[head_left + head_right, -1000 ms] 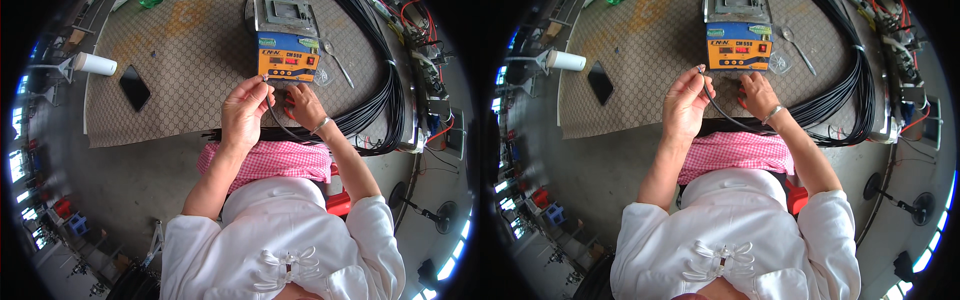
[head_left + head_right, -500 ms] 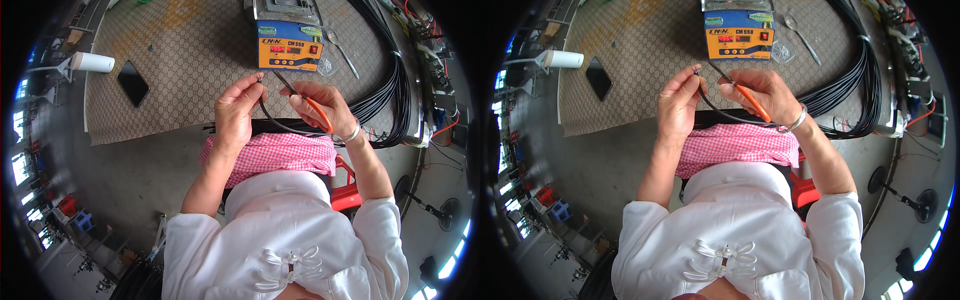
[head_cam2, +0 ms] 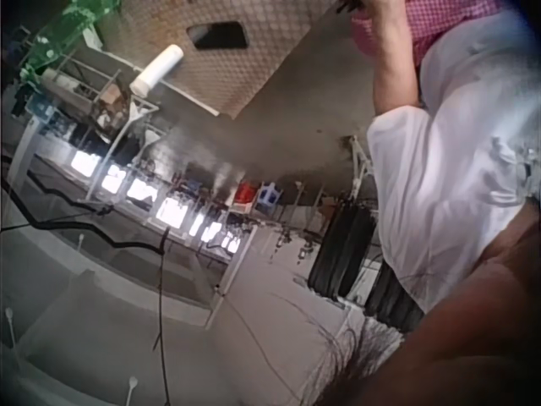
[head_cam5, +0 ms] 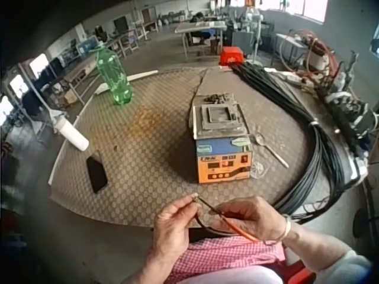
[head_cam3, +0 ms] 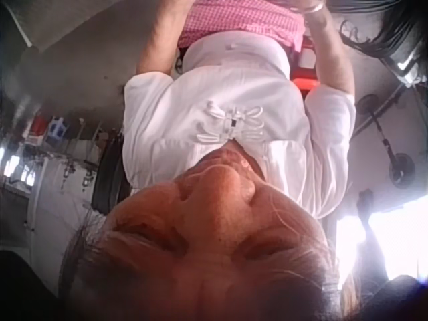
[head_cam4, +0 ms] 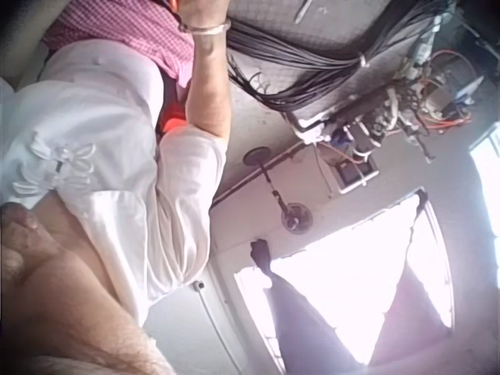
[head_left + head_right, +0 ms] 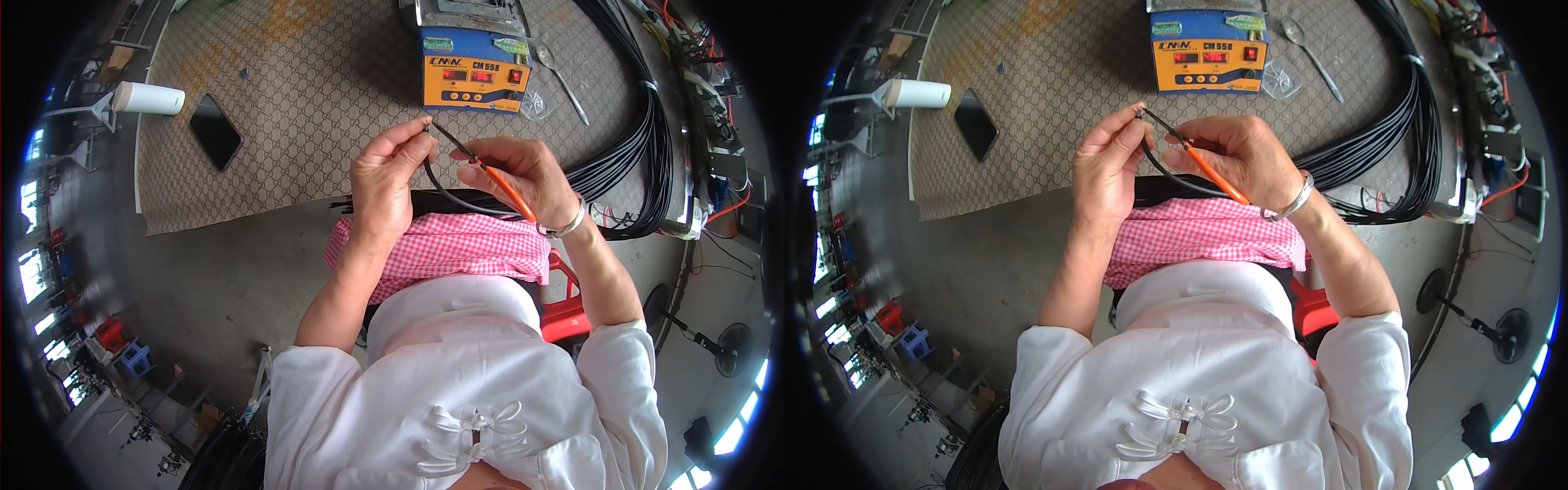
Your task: Assembling and testing electronic cables at a workstation.
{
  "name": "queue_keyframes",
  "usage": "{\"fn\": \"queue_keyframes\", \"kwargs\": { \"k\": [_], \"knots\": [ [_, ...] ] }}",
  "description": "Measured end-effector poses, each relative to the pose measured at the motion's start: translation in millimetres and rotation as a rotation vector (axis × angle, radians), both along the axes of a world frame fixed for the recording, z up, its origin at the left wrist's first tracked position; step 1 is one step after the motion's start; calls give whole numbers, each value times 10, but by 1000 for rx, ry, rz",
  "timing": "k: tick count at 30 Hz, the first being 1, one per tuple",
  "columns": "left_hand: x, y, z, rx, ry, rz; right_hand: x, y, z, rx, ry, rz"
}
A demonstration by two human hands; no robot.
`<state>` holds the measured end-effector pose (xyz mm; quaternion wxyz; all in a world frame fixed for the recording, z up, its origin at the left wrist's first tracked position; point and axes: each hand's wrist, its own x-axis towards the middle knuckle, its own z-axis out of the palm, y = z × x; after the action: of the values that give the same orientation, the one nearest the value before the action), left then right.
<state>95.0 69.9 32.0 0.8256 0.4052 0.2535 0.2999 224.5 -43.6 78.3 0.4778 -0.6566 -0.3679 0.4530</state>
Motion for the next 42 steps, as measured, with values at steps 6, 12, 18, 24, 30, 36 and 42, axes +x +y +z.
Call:
{"fn": "queue_keyframes", "kwargs": {
  "k": [6,12,18,24,30,36,42],
  "knots": [
    [-5,0,-22,-9,-6,2,-9,11,-2,1,-3,-10],
    [-14,-2,-25,13,29,-6,16,20,-135,126,-250,-3],
    [-18,2,-17,46,69,-16,38,43,-54,148,-478,42],
    [-20,6,-35,72,76,-26,69,58,-35,200,-595,90],
    [-28,15,-60,66,59,-40,108,60,-62,267,-660,159],
    [-44,24,-44,80,97,-79,94,32,-72,287,-665,155],
    [-61,30,-66,66,91,-104,99,-22,-42,217,-653,113]
  ]
}}
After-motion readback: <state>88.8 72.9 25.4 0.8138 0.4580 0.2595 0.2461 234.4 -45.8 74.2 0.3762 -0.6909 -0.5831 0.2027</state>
